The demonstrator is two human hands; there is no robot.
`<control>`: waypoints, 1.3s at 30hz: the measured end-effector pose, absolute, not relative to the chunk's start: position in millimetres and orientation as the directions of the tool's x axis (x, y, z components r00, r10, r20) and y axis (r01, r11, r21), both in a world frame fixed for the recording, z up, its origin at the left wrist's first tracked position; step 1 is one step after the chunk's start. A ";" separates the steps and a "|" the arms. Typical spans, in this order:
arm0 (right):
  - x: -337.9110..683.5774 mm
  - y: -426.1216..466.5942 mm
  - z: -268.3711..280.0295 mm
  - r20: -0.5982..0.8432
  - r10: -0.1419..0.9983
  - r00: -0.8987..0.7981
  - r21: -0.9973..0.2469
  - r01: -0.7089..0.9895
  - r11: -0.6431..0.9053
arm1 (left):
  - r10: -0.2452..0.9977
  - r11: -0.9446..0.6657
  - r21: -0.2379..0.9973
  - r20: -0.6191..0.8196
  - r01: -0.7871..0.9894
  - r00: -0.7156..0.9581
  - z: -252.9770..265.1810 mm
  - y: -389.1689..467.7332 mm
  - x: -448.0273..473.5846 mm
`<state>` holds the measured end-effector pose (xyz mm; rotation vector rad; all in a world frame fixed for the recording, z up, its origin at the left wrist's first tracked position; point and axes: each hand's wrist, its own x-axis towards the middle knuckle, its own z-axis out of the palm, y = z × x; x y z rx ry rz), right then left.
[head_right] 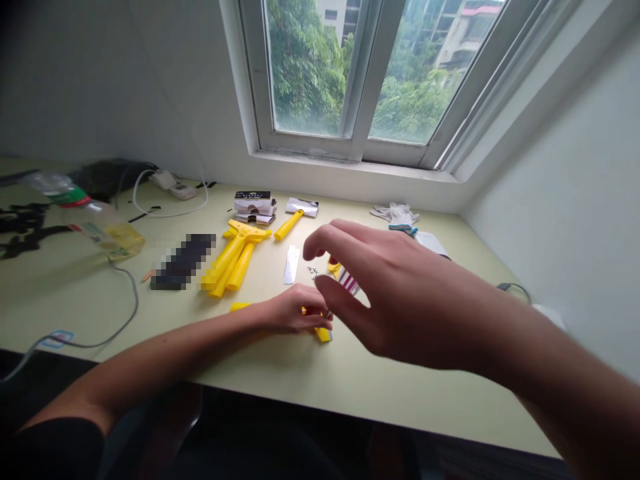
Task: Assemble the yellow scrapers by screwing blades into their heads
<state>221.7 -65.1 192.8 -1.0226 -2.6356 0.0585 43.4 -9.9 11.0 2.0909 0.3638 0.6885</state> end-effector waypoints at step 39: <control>230.9 -16.0 164.0 0.554 0.712 -0.432 -0.436 0.578 0.689 | 0.678 -0.516 0.838 0.274 0.176 0.682 -0.7 11.4 49.1</control>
